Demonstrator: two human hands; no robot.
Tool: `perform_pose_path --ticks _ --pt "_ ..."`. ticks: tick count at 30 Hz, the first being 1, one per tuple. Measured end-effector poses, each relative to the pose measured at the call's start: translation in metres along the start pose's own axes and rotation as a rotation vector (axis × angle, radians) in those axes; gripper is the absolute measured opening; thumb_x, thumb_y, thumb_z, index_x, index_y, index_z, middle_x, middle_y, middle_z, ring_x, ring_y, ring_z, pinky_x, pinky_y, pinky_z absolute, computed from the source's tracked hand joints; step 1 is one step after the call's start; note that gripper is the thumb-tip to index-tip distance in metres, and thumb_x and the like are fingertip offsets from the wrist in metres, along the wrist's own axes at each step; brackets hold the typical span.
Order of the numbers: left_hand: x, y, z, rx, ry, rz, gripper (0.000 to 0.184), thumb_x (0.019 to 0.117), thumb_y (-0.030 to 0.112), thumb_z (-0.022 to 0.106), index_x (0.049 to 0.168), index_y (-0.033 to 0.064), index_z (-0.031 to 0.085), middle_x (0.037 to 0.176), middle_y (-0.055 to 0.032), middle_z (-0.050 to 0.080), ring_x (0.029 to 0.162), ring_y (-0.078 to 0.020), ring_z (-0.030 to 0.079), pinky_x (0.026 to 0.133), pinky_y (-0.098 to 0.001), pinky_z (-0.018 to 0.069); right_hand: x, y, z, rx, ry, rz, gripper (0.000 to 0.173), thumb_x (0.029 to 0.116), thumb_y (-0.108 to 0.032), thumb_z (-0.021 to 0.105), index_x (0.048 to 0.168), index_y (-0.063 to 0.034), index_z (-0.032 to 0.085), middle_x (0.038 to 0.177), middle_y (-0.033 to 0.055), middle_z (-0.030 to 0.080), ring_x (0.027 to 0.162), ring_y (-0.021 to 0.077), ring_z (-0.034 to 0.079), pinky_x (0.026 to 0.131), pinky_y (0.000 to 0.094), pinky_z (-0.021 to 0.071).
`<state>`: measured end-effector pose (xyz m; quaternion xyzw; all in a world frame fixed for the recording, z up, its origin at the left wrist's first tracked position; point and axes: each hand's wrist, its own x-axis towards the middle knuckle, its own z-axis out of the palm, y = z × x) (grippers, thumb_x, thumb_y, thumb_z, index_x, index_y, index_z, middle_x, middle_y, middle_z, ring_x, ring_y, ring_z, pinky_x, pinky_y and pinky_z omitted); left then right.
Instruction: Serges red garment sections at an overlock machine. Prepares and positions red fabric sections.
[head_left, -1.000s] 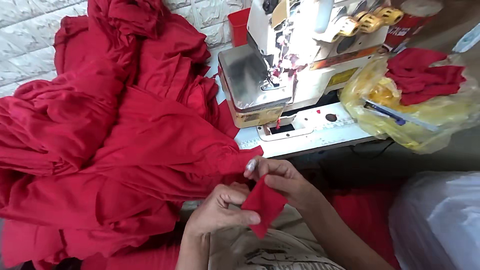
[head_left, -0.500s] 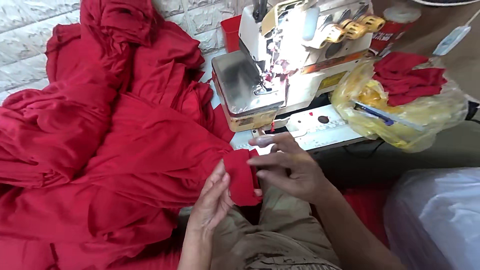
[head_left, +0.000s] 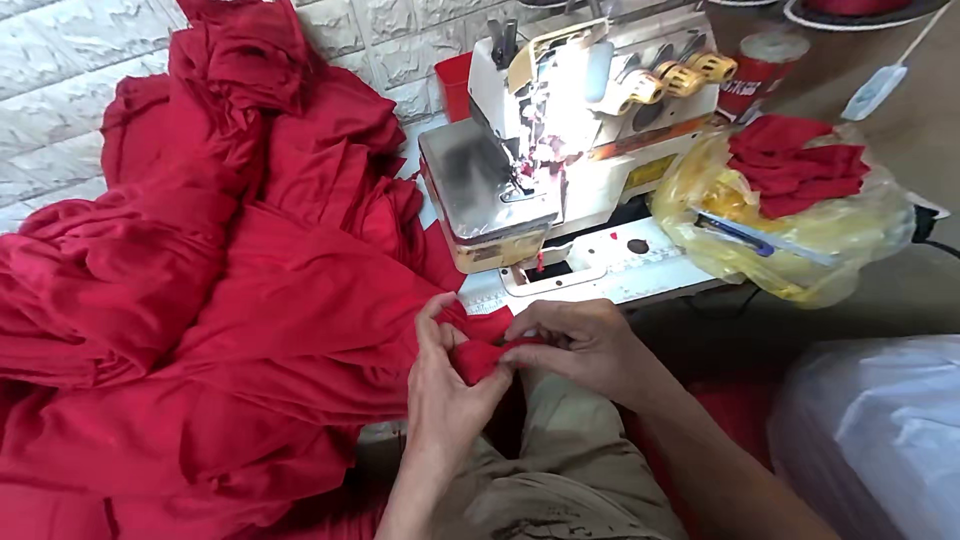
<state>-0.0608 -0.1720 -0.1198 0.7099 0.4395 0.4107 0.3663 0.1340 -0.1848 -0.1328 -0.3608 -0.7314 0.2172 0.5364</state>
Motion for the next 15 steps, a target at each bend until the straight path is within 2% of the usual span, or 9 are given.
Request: perform_pose_path --ticks 3,5,6,8,9,10,11,13,15 --pt "0.000 -0.007 0.009 0.261 0.119 0.167 0.052 0.0897 0.023 0.067 0.134 -0.0012 0.055 0.095 -0.0027 0.068 0.085 -0.0130 0.064 0.074 -0.0344 0.0532 -0.003 0.001 0.006 -0.041 0.059 0.021 0.016 0.0968 -0.018 0.071 0.098 -0.0032 0.075 0.086 -0.0008 0.073 0.074 -0.0058 0.062 0.068 0.0098 0.0517" --pt "0.001 -0.013 0.010 0.419 0.187 0.262 0.038 0.0885 0.014 0.065 0.123 -0.0008 0.063 0.104 -0.0117 0.070 0.095 -0.0258 0.067 0.078 -0.0467 0.0514 -0.004 0.005 0.006 -0.117 0.122 0.025 0.014 0.0956 -0.021 0.072 0.095 -0.0077 0.077 0.088 -0.0030 0.073 0.078 -0.0039 0.064 0.070 0.0124 0.0539" --pt "0.002 -0.015 0.008 0.461 0.193 0.287 0.029 0.0883 0.009 0.064 0.116 0.0002 0.067 0.104 -0.0130 0.071 0.093 -0.0272 0.068 0.078 -0.0470 0.0526 -0.005 0.007 0.006 -0.178 0.153 0.010 0.014 0.0948 -0.024 0.073 0.093 -0.0111 0.078 0.088 -0.0046 0.070 0.082 -0.0020 0.063 0.073 0.0143 0.0525" --pt "0.002 -0.017 0.002 0.456 0.139 0.292 0.016 0.0928 0.005 0.061 0.104 0.0035 0.073 0.097 -0.0083 0.072 0.076 -0.0150 0.068 0.067 -0.0312 0.0573 -0.005 0.010 0.002 -0.220 0.170 -0.021 0.012 0.0932 -0.025 0.074 0.091 -0.0142 0.078 0.096 -0.0043 0.068 0.098 0.0053 0.059 0.086 0.0227 0.0472" --pt "0.001 -0.016 -0.001 0.390 0.086 0.270 0.016 0.0960 0.004 0.059 0.103 0.0027 0.073 0.094 -0.0071 0.072 0.069 -0.0095 0.064 0.063 -0.0244 0.0554 -0.005 0.011 0.000 -0.213 0.164 -0.020 0.011 0.0929 -0.023 0.074 0.091 -0.0135 0.078 0.099 -0.0036 0.068 0.101 0.0059 0.060 0.088 0.0230 0.0478" --pt "0.001 -0.014 -0.003 0.308 0.033 0.237 0.018 0.0989 0.005 0.057 0.105 0.0018 0.073 0.093 -0.0061 0.072 0.067 -0.0060 0.064 0.062 -0.0207 0.0552 -0.006 0.011 -0.002 -0.204 0.153 -0.008 0.010 0.0931 -0.022 0.074 0.092 -0.0123 0.077 0.098 -0.0034 0.068 0.098 0.0039 0.062 0.086 0.0195 0.0520" --pt "0.000 -0.012 -0.004 0.239 -0.007 0.208 0.019 0.1014 0.007 0.055 0.106 0.0015 0.072 0.092 -0.0049 0.071 0.067 -0.0038 0.065 0.062 -0.0187 0.0563 -0.006 0.010 -0.004 -0.170 0.140 0.015 0.010 0.0935 -0.020 0.073 0.093 -0.0097 0.075 0.095 -0.0027 0.068 0.090 0.0009 0.064 0.078 0.0149 0.0544" --pt "-0.001 -0.010 -0.004 0.177 -0.038 0.182 0.021 0.1027 0.017 0.057 0.109 0.0022 0.071 0.093 -0.0037 0.069 0.072 -0.0028 0.064 0.066 -0.0179 0.0550 -0.008 0.009 -0.005 -0.116 0.118 0.064 0.012 0.0947 -0.019 0.072 0.094 -0.0069 0.074 0.090 -0.0024 0.068 0.077 -0.0024 0.061 0.066 0.0114 0.0524" --pt "-0.001 -0.009 -0.002 0.204 -0.004 0.201 0.030 0.0988 0.030 0.066 0.110 0.0028 0.072 0.092 -0.0029 0.068 0.070 -0.0024 0.059 0.063 -0.0172 0.0501 -0.008 0.009 -0.008 -0.142 0.101 0.066 0.014 0.0950 -0.020 0.071 0.094 -0.0072 0.074 0.088 -0.0031 0.067 0.074 -0.0035 0.060 0.065 0.0107 0.0507"
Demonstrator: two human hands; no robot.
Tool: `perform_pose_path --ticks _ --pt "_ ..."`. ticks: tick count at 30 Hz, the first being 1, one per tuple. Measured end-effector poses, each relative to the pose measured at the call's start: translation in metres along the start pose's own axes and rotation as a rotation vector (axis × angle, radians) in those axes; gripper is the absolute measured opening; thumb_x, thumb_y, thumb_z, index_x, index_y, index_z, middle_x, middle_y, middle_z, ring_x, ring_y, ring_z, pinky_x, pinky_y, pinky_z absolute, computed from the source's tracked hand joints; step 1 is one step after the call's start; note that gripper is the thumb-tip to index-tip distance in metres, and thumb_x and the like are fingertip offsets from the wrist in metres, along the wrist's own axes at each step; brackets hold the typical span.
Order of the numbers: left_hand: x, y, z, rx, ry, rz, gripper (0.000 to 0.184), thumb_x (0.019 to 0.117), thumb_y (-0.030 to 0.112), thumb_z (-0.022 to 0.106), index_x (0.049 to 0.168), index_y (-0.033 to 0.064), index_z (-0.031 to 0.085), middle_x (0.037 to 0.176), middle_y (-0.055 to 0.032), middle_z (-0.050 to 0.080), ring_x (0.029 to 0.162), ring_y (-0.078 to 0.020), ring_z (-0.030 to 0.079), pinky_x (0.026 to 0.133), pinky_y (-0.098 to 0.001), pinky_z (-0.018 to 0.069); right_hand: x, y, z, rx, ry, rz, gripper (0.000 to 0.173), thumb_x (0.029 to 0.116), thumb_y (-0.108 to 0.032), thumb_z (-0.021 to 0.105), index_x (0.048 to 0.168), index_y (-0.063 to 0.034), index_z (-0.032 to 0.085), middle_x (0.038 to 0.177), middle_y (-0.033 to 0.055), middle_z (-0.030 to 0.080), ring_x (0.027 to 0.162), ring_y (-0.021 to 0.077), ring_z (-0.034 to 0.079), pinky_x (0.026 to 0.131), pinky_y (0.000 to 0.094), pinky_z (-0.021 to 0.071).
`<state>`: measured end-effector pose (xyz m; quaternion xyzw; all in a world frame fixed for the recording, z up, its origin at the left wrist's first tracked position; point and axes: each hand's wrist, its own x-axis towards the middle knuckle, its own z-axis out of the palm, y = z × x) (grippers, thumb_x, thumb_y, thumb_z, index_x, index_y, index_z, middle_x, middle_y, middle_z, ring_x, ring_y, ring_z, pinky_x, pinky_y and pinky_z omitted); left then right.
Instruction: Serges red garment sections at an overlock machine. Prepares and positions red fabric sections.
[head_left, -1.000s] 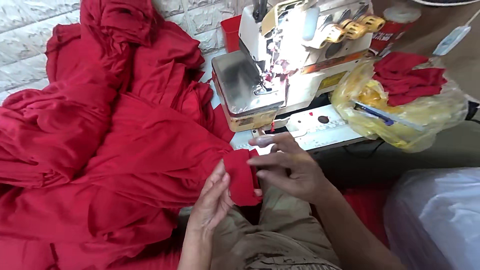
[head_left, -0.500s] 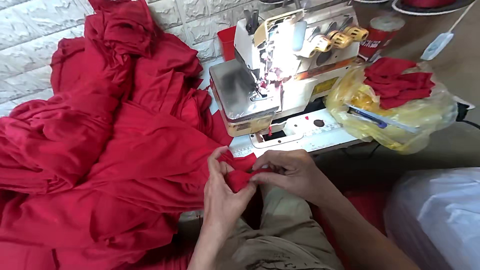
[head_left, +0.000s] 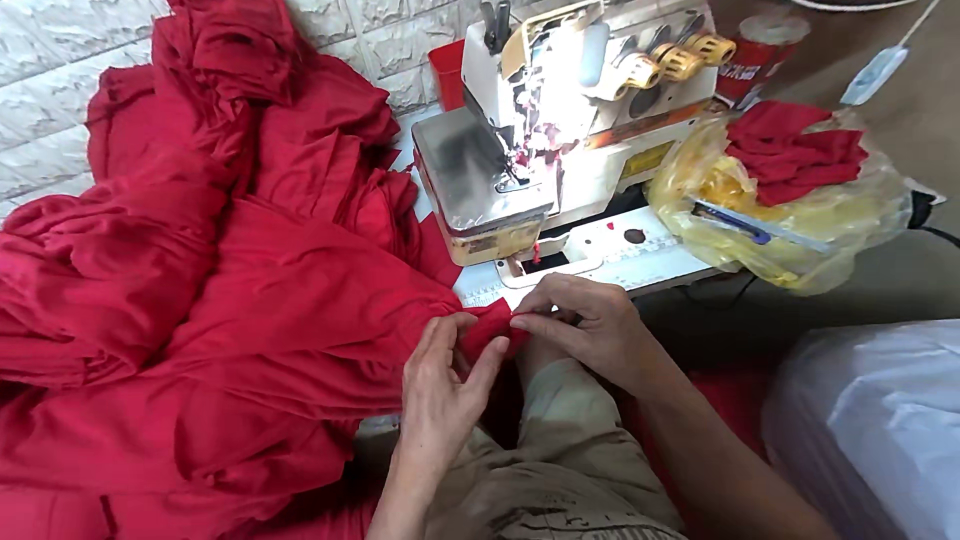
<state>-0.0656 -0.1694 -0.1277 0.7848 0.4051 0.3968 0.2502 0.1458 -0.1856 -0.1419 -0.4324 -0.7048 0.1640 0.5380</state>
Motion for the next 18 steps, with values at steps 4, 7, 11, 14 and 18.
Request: perform_pose_path --ticks 4,7,11,14,18 --pt "0.000 -0.003 0.003 0.194 0.060 0.110 0.021 0.0967 0.028 0.068 0.095 0.0119 0.081 0.086 0.0009 0.068 0.081 -0.0083 0.062 0.076 -0.0264 0.0507 0.001 0.000 -0.006 -0.061 -0.084 -0.027 0.016 0.0953 -0.022 0.071 0.098 -0.0072 0.076 0.087 -0.0026 0.068 0.076 -0.0033 0.060 0.069 0.0103 0.0507" --pt "0.002 -0.002 0.001 0.273 0.091 0.149 0.015 0.0931 0.028 0.071 0.092 0.0181 0.082 0.093 0.0033 0.074 0.086 -0.0126 0.063 0.079 -0.0367 0.0443 0.000 0.002 -0.009 -0.216 -0.180 -0.085 0.021 0.0987 -0.024 0.064 0.103 -0.0112 0.080 0.086 -0.0020 0.069 0.081 0.0022 0.063 0.074 0.0154 0.0511" --pt "0.000 -0.002 0.001 0.249 0.113 0.142 0.008 0.0872 0.018 0.075 0.091 0.0153 0.082 0.097 0.0002 0.075 0.088 -0.0140 0.065 0.078 -0.0373 0.0455 -0.003 0.003 -0.003 -0.333 -0.150 -0.124 0.019 0.0979 -0.026 0.064 0.096 -0.0150 0.081 0.089 -0.0006 0.067 0.081 0.0080 0.063 0.069 0.0230 0.0521" --pt "-0.002 -0.001 0.001 0.167 0.027 0.090 0.012 0.0929 0.018 0.071 0.094 0.0113 0.080 0.100 -0.0012 0.075 0.090 -0.0102 0.069 0.080 -0.0306 0.0533 -0.005 -0.002 0.002 -0.227 -0.125 -0.017 0.016 0.0977 -0.020 0.065 0.099 -0.0108 0.079 0.096 0.0009 0.070 0.072 0.0023 0.061 0.063 0.0174 0.0522" --pt "-0.004 0.001 0.005 0.045 -0.048 0.024 0.017 0.0986 0.014 0.064 0.100 0.0042 0.078 0.096 -0.0039 0.075 0.078 -0.0028 0.068 0.071 -0.0173 0.0566 -0.005 -0.009 0.010 -0.178 -0.059 0.041 0.014 0.0945 -0.012 0.064 0.099 -0.0062 0.075 0.091 0.0025 0.072 0.071 0.0016 0.065 0.064 0.0158 0.0553"
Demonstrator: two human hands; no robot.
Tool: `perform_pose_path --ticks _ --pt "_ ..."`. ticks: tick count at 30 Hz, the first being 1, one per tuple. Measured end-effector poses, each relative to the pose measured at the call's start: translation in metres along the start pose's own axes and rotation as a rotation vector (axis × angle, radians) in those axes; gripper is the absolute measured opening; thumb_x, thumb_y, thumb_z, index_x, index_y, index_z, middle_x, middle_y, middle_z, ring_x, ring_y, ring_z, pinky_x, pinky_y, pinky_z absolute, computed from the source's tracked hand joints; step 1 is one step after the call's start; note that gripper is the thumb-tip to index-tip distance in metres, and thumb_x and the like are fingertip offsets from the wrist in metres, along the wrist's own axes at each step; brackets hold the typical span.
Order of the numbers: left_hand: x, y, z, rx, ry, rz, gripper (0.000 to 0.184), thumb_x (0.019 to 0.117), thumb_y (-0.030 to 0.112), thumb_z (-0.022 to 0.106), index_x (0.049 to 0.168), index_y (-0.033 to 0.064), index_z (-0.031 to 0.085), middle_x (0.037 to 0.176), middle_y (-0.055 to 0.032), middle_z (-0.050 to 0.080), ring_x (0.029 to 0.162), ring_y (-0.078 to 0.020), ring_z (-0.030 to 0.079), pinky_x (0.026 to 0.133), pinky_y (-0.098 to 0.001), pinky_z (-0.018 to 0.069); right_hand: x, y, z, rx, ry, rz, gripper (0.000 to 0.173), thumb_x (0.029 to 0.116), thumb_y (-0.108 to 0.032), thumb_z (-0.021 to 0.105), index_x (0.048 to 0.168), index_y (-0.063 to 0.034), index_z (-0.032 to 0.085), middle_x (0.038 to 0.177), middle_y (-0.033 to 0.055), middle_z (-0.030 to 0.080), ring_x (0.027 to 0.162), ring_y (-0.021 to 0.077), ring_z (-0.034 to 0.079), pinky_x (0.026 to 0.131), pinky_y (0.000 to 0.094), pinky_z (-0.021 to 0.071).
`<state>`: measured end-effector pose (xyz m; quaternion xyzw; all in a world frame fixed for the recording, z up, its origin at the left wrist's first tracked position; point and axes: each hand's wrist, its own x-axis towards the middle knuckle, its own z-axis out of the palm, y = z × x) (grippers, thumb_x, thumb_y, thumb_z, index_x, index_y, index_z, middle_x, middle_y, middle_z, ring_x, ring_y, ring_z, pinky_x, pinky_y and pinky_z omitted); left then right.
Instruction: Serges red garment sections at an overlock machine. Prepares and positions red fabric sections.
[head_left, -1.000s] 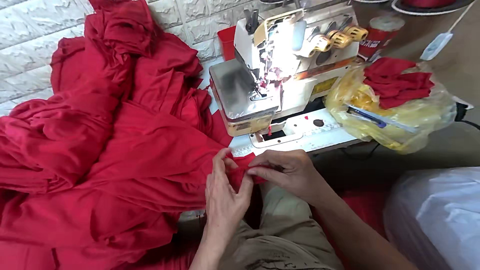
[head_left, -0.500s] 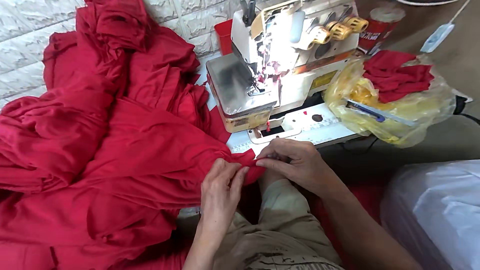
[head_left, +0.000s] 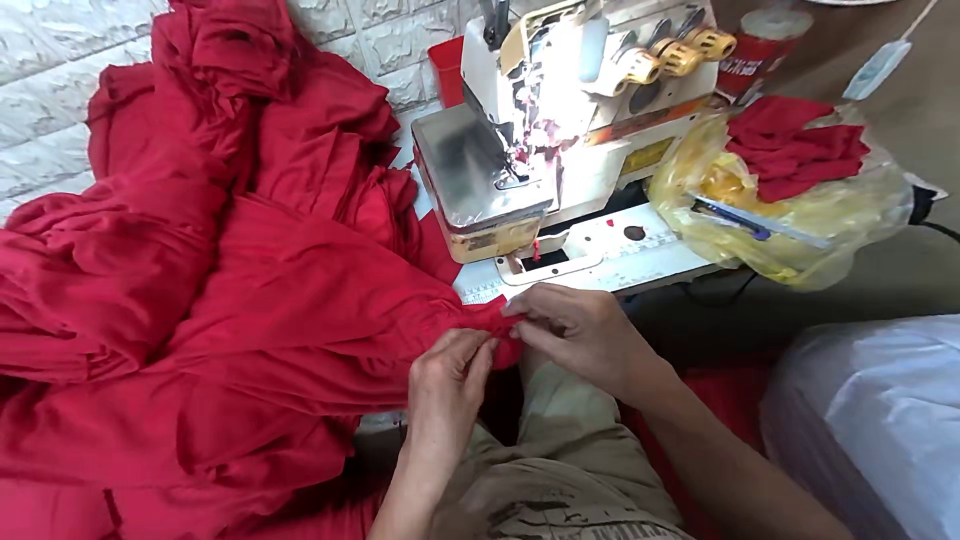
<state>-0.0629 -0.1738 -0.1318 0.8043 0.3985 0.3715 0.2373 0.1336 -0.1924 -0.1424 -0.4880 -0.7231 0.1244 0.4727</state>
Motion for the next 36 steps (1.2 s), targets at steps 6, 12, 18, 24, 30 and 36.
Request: perform_pose_path --ticks 6,12,18,24,30,36 --pt "0.000 -0.002 0.009 0.160 0.136 0.031 0.019 0.0931 0.025 0.072 0.090 0.0070 0.072 0.083 -0.0023 0.070 0.078 -0.0145 0.064 0.076 -0.0379 0.0464 -0.001 0.000 0.013 -0.226 0.147 -0.214 0.014 0.0950 -0.015 0.067 0.091 -0.0046 0.075 0.087 0.0077 0.070 0.074 0.0136 0.067 0.063 0.0244 0.0547" --pt "-0.002 -0.009 0.010 0.304 0.302 0.177 0.009 0.0845 0.014 0.077 0.090 0.0070 0.077 0.090 -0.0077 0.073 0.085 -0.0194 0.067 0.078 -0.0352 0.0482 -0.004 0.008 0.013 -0.398 0.227 -0.323 0.015 0.0959 -0.017 0.066 0.096 -0.0108 0.080 0.071 0.0054 0.066 0.062 0.0180 0.058 0.057 0.0312 0.0414" --pt "-0.016 -0.013 -0.003 0.175 0.085 0.122 0.012 0.0919 0.017 0.072 0.095 0.0066 0.078 0.091 -0.0041 0.076 0.086 -0.0152 0.070 0.083 -0.0350 0.0523 -0.013 0.014 0.014 -0.184 0.038 -0.295 0.024 0.1015 -0.025 0.062 0.096 -0.0091 0.078 0.084 0.0055 0.076 0.071 0.0152 0.069 0.064 0.0292 0.0505" --pt "-0.016 -0.011 -0.022 0.234 0.056 0.105 0.017 0.0951 0.024 0.069 0.092 0.0087 0.076 0.088 -0.0028 0.074 0.085 -0.0139 0.068 0.080 -0.0338 0.0504 -0.013 0.014 0.022 -0.062 0.015 -0.148 0.023 0.0989 -0.030 0.065 0.093 -0.0126 0.078 0.088 0.0027 0.073 0.078 0.0117 0.065 0.068 0.0291 0.0484" --pt "0.000 -0.027 -0.023 0.371 0.059 0.090 0.019 0.0942 0.028 0.069 0.091 0.0107 0.076 0.106 -0.0059 0.073 0.099 -0.0220 0.067 0.087 -0.0465 0.0471 0.009 0.020 0.032 -0.095 -0.053 -0.172 0.023 0.1000 -0.026 0.063 0.092 -0.0091 0.076 0.120 0.0064 0.073 0.105 0.0168 0.070 0.091 0.0356 0.0548" --pt "-0.004 -0.042 -0.017 0.345 0.056 0.138 0.020 0.0941 0.030 0.070 0.091 0.0119 0.076 0.095 -0.0063 0.069 0.096 -0.0230 0.065 0.089 -0.0449 0.0446 0.005 0.024 0.035 -0.170 -0.077 -0.215 0.023 0.1007 -0.026 0.061 0.094 -0.0101 0.076 0.106 0.0071 0.074 0.095 0.0168 0.070 0.083 0.0339 0.0522"
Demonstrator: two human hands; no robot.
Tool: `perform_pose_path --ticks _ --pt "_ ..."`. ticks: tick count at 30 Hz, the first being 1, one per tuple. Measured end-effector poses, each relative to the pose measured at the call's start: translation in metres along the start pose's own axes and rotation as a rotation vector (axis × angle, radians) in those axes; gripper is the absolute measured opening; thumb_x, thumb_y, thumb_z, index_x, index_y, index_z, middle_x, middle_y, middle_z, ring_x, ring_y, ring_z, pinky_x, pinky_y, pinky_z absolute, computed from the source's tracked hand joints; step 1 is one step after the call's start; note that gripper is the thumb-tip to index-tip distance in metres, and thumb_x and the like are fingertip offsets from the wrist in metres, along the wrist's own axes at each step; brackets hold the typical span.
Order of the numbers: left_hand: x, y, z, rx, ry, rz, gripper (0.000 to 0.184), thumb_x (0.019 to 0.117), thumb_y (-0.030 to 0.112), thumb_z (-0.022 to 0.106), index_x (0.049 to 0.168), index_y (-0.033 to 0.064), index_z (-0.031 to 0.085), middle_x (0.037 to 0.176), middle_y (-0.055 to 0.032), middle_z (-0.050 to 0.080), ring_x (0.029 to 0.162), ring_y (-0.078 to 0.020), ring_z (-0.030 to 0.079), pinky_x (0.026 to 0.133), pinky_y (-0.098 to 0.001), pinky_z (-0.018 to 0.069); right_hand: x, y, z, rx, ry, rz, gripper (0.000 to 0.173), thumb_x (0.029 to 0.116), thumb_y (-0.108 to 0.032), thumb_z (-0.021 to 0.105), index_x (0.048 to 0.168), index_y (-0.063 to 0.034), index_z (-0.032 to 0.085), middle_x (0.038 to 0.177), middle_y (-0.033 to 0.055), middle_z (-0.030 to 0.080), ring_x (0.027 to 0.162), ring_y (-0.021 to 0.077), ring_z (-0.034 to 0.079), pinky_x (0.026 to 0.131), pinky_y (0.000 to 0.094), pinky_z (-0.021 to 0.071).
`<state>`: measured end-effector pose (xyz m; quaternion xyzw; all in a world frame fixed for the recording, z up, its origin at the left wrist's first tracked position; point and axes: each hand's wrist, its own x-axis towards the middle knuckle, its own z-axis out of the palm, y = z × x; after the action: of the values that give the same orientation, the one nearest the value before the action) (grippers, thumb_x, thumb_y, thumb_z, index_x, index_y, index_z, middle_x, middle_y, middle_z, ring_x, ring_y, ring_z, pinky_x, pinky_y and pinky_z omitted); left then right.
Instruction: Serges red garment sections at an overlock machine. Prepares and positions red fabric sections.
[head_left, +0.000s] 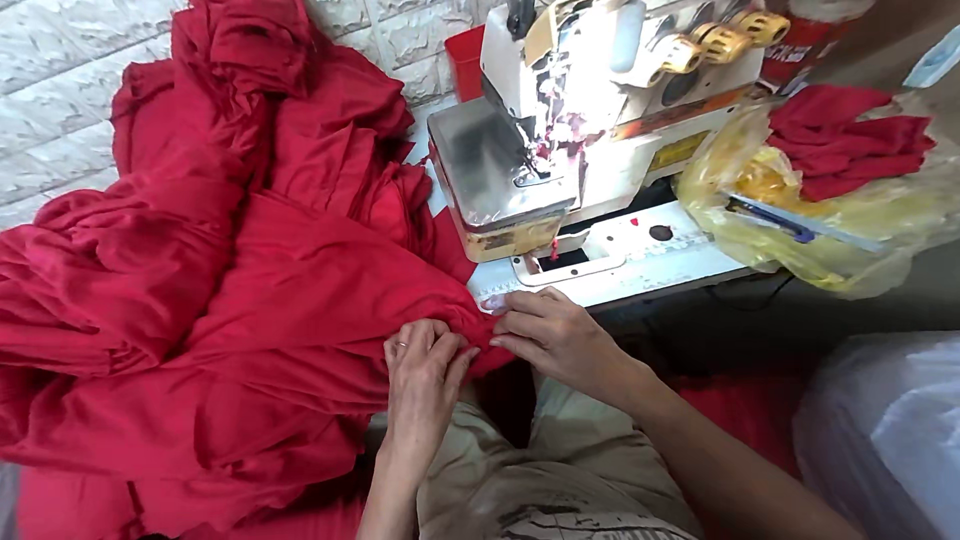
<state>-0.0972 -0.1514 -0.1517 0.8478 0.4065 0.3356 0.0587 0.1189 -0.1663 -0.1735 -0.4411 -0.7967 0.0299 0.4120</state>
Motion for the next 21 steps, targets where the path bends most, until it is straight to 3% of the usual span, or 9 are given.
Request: perform_pose_path --ticks 3,7,14,18,21 --pt "-0.001 -0.003 0.001 -0.067 -0.003 0.030 0.020 0.0951 0.031 0.069 0.092 0.0122 0.077 0.096 -0.0065 0.068 0.094 -0.0196 0.063 0.086 -0.0384 0.0460 -0.003 0.001 -0.003 0.030 0.037 -0.048 0.020 0.1001 -0.023 0.063 0.093 -0.0089 0.076 0.107 0.0083 0.074 0.100 0.0161 0.069 0.089 0.0324 0.0512" --pt "-0.002 -0.005 0.001 -0.043 -0.023 0.056 0.020 0.0954 0.034 0.068 0.091 0.0168 0.077 0.105 -0.0035 0.072 0.100 -0.0189 0.063 0.091 -0.0446 0.0388 -0.003 0.004 -0.006 0.047 0.001 -0.115 0.021 0.1006 -0.024 0.063 0.092 -0.0105 0.077 0.113 0.0062 0.074 0.103 0.0139 0.068 0.095 0.0315 0.0493" --pt "-0.005 -0.008 -0.001 -0.109 0.028 0.169 0.020 0.0975 0.030 0.068 0.093 0.0130 0.076 0.097 -0.0051 0.071 0.103 -0.0186 0.062 0.096 -0.0421 0.0362 0.005 0.005 -0.008 0.144 -0.082 -0.152 0.020 0.1000 -0.022 0.063 0.094 -0.0087 0.076 0.107 0.0053 0.075 0.100 0.0118 0.069 0.091 0.0302 0.0502" --pt "-0.002 -0.011 -0.002 -0.128 -0.045 0.120 0.023 0.0989 0.032 0.065 0.094 0.0122 0.075 0.102 -0.0049 0.073 0.099 -0.0168 0.066 0.093 -0.0449 0.0391 0.008 0.005 -0.012 0.173 -0.056 -0.127 0.017 0.0986 -0.020 0.065 0.094 -0.0087 0.077 0.095 0.0027 0.073 0.089 0.0102 0.065 0.083 0.0267 0.0486" --pt "0.001 -0.011 -0.005 -0.218 -0.066 0.083 0.023 0.1000 0.031 0.063 0.094 0.0119 0.075 0.103 -0.0015 0.075 0.100 -0.0140 0.066 0.095 -0.0462 0.0376 0.008 0.002 -0.018 0.164 -0.024 -0.124 0.015 0.0971 -0.018 0.066 0.094 -0.0081 0.078 0.095 0.0033 0.072 0.090 0.0100 0.065 0.085 0.0266 0.0483"
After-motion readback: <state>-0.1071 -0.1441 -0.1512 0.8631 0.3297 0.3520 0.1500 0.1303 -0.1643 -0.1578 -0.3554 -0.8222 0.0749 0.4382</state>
